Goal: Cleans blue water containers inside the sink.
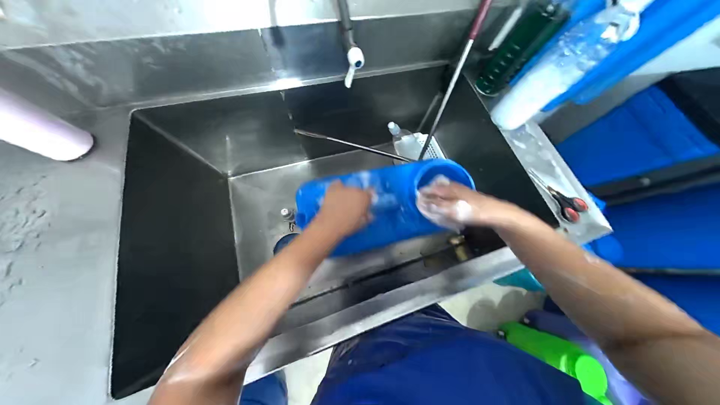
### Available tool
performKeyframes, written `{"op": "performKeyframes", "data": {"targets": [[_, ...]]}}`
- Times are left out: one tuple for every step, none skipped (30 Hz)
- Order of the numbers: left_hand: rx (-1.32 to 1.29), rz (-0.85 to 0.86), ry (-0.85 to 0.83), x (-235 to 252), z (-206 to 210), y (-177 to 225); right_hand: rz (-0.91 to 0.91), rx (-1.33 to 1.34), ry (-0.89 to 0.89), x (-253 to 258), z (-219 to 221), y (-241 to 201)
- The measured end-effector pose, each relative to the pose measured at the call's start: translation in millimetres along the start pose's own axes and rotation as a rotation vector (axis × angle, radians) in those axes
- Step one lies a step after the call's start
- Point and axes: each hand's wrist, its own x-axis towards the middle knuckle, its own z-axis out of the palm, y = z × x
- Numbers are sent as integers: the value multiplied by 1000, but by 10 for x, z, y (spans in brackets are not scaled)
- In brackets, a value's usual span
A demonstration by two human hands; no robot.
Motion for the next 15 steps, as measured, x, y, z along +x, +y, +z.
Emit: {"op": "performKeyframes", "data": {"targets": [[-62, 5, 192, 76, 26, -68, -54, -163, 35, 168, -10, -12], [-210, -9, 421, 116, 109, -61, 9, -224, 44, 380, -2, -44], [-439, -74, 619, 138, 208, 24, 99, -251, 72, 604, 14, -82], [-753, -186, 716, 167, 284, 153, 194, -262, 107, 776, 15, -170], [-1118, -321, 727, 227, 328, 260, 263, -254, 133, 857, 43, -281], [-1429, -449, 779, 342, 352, 319, 280, -240, 148, 826, 147, -371], [-1625, -551, 909, 487, 331, 315, 240, -233, 149, 701, 317, -426], [-1745, -606, 1048, 596, 270, 267, 157, -250, 118, 527, 490, -444], [-1762, -615, 1105, 667, 206, 191, 43, -285, 23, 326, 594, -428], [-1730, -595, 1062, 680, 165, 98, -138, -345, -82, 117, 660, -360], [-1661, -536, 919, 645, 144, -3, -381, -413, -144, -56, 688, -254], [-1567, -469, 721, 605, 113, -74, -648, -440, -118, -140, 679, -122], [-1461, -420, 527, 571, 73, -68, -864, -392, -58, -150, 620, -18], [-1370, -402, 361, 562, 16, -6, -964, -297, 4, -136, 499, 28], [-1283, -403, 228, 576, -49, 68, -955, -202, 121, -108, 338, 65]]}}
